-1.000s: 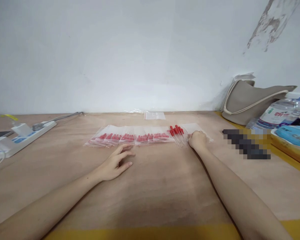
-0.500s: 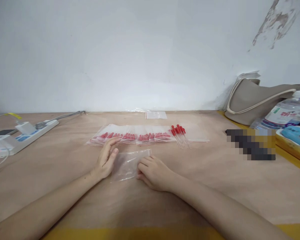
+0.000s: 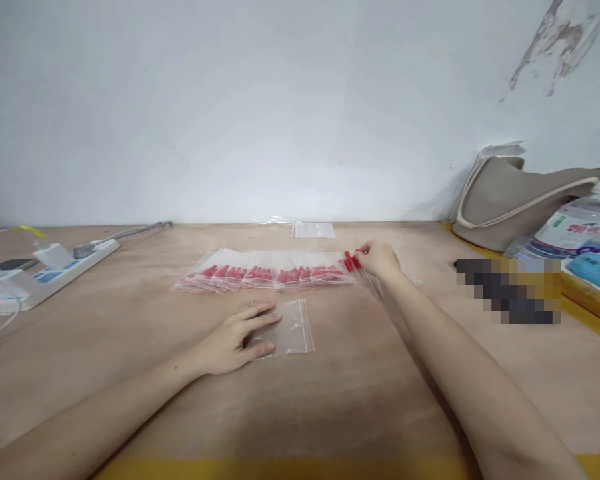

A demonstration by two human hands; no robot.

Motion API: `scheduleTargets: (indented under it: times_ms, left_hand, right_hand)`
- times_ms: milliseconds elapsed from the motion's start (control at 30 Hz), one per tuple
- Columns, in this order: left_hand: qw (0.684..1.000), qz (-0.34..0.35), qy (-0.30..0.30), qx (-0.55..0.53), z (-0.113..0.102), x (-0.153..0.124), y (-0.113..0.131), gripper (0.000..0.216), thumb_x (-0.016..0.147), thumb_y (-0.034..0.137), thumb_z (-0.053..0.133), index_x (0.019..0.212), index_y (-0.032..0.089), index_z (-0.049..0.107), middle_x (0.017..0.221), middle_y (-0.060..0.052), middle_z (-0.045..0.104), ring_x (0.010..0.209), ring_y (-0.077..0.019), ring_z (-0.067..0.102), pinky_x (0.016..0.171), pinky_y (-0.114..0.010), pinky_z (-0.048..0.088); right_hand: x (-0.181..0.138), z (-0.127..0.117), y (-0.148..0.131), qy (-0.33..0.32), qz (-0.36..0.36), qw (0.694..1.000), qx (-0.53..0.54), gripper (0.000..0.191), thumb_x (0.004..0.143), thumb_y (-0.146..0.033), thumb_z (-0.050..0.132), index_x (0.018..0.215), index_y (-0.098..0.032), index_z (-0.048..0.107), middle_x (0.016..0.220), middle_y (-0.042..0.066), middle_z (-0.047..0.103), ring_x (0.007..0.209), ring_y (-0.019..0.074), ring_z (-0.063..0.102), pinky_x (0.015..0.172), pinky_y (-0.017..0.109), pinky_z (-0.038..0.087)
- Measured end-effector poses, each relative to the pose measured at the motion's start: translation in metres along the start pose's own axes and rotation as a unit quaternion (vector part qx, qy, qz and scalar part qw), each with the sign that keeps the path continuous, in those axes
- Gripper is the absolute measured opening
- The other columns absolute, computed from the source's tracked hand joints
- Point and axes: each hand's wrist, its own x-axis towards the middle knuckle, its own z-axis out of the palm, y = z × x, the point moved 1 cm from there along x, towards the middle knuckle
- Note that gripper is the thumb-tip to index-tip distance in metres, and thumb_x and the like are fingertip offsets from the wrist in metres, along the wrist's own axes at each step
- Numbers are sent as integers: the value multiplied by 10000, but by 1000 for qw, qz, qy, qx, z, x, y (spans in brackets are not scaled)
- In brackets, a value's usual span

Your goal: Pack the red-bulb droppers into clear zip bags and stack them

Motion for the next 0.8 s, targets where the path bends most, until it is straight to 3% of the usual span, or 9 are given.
scheduleTargets:
  times_ms: [167,333,433,533,600,700,800]
  left_hand:
    - [1000,3,-19,-3,-5,3,-1,465,827,453,523,1247,256,484,1336,-79,427,1214,-258,410,991,-449,346]
    - [1000,-3,-23,-6,-4,2,-1,465,832,456,514,1252,259,478,1351,-75,407,1234,-260,384,997,-453,338]
    - [1000,2,-22,-5,-4,2,-2,472,830,457,515,1255,254,476,1354,-79,402,1235,-260,383,1001,-448,335]
    - [1000,6,-23,-2,-5,2,-2,455,849,452,488,1261,260,467,1353,-75,405,1232,-255,386,1004,-449,327]
    - [1000,6,-27,3,-6,2,-2,410,889,427,424,1267,272,457,1352,-66,409,1238,-245,378,1011,-457,311]
    - [999,5,-35,11,-6,2,-2,410,902,432,391,1280,280,438,1361,-62,396,1250,-244,358,1018,-468,288]
    - [999,-2,-36,11,-5,3,-3,492,845,505,464,1279,273,441,1369,-72,381,1248,-260,355,1016,-460,295]
  right_hand:
    - [11,21,7,-6,8,1000,11,373,702,-476,532,893,-194,684,904,92,669,840,224,602,658,284,426]
    - [5,33,-8,0,59,998,2,322,679,-486,551,821,-238,701,898,92,669,833,254,604,639,322,432]
    - [7,30,-13,25,64,997,31,280,690,-440,557,814,-227,690,903,94,662,820,245,603,642,319,436]
    - [7,14,-12,94,38,991,83,273,753,-388,502,831,-169,646,901,116,651,836,235,593,696,324,437]
    - [0,-2,-9,158,7,977,147,279,802,-361,449,898,-137,585,873,122,645,786,209,594,706,321,441]
    - [-31,-21,-9,216,-50,929,296,338,848,-407,392,1070,-154,427,819,77,627,592,143,564,594,289,456]
    - [-73,-18,-15,154,-87,877,446,430,804,-473,475,1115,-212,335,672,-20,569,467,106,506,477,246,435]
